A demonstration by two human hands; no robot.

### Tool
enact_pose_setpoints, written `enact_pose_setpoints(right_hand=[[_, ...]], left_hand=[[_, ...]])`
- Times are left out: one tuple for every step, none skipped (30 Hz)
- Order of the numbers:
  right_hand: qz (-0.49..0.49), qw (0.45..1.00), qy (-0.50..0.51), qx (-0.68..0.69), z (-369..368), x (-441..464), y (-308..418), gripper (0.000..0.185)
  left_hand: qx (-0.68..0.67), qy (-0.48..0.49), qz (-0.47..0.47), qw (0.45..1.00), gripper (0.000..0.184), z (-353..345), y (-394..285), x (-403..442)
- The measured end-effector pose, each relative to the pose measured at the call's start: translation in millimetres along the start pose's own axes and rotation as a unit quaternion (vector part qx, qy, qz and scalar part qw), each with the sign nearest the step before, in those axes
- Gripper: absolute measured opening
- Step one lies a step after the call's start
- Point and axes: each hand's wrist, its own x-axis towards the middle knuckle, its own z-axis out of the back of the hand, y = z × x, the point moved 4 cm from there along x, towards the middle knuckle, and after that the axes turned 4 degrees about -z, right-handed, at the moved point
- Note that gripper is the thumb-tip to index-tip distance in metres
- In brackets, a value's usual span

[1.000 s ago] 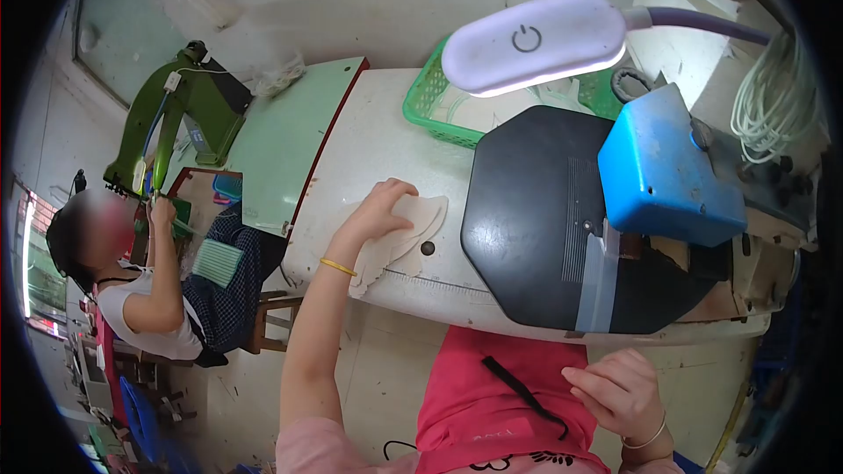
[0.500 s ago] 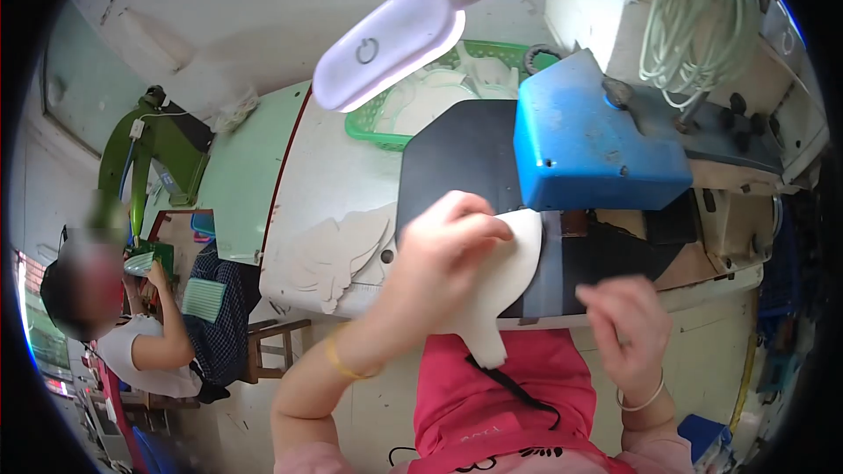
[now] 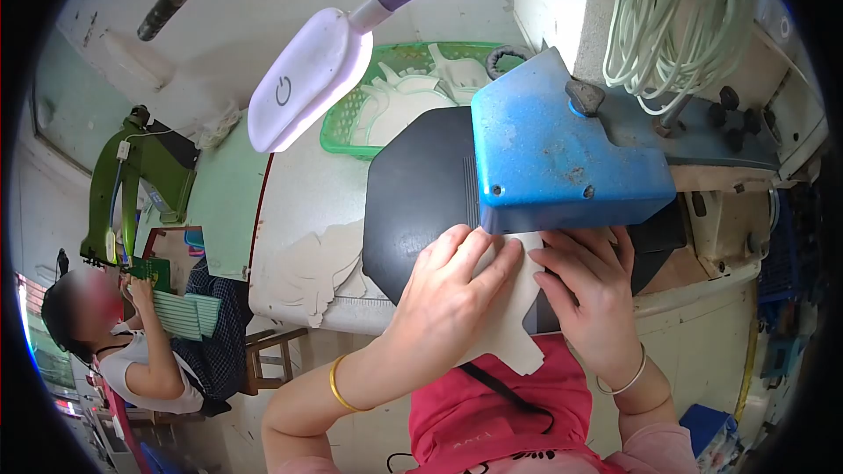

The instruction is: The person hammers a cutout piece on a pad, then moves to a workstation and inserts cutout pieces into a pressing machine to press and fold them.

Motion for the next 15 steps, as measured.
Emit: enact_pose_setpoints(right_hand=[[0.001, 1.000, 0.001, 0.003, -0.3, -0.1, 0.2, 0.013], [-0.003, 1.000, 0.001, 0.005, -0.6, 0.5, -0.1, 0.013], [-0.008, 1.000, 0.002, 0.007, -0.9, 1.5, -0.3, 0.013], [-0.012, 1.000, 0.002, 0.009, -1.0, 1.8, -0.5, 0.013], [-0.015, 1.000, 0.005, 0.012, -0.8, 1.9, -0.6, 0.013], [-0.014, 1.000, 0.006, 0.014, -0.2, 3.3, -1.1, 0.013], [-0.015, 1.000, 0.007, 0.017, -0.4, 4.3, -1.0, 0.012], [-0.016, 1.000, 0.005, 0.018, -0.7, 4.7, -1.0, 0.012], [-0.017, 1.000, 0.004, 0.018, -0.7, 4.9, -0.9, 0.011], [-0.018, 1.000, 0.003, 0.019, -0.8, 5.0, -1.0, 0.010], [-0.017, 1.000, 0.004, 0.020, -1.1, 5.0, -0.8, 0.010], [-0.016, 1.000, 0.005, 0.022, -1.3, 4.9, -0.5, 0.009], [-0.014, 1.000, 0.006, 0.024, -1.6, 5.2, -0.5, 0.008], [-0.012, 0.999, 0.006, 0.030, -2.0, 5.7, -0.6, 0.008], [-0.012, 0.999, 0.008, 0.037, -2.6, 5.5, -0.7, 0.007]], left_hand=[[-0.004, 0.006, 0.001, 1.000, 0.048, 0.5, 0.1, 0.3], [-0.006, 0.008, 0.002, 1.000, 0.049, 1.0, 0.3, 1.0], [-0.008, 0.011, 0.004, 1.000, 0.049, 1.5, 0.3, 1.9], [-0.010, 0.013, 0.005, 1.000, 0.050, 1.2, 0.3, 2.5], [-0.005, 0.015, 0.007, 1.000, 0.050, 0.2, -0.3, 1.7], [0.002, 0.014, 0.006, 1.000, 0.050, -0.6, -0.7, 1.0], [0.009, 0.014, 0.007, 1.000, 0.051, -0.8, -1.0, 0.3], [0.008, 0.013, 0.006, 1.000, 0.051, -0.4, -1.3, 0.6], [0.005, 0.012, 0.007, 1.000, 0.051, 0.1, -1.8, 0.9], [0.003, 0.011, 0.007, 1.000, 0.051, -0.1, -2.4, 1.1], [0.005, 0.003, 0.006, 1.000, 0.051, -0.8, -2.8, 0.7], [0.007, -0.004, 0.006, 1.000, 0.051, -2.2, -3.2, 0.1], [0.010, -0.011, 0.005, 1.000, 0.051, -3.0, -3.6, 0.1], [0.003, -0.017, 0.013, 1.000, 0.050, -3.1, -4.1, 0.5], [-0.003, -0.021, 0.022, 1.000, 0.049, -2.8, -5.2, 0.6]])
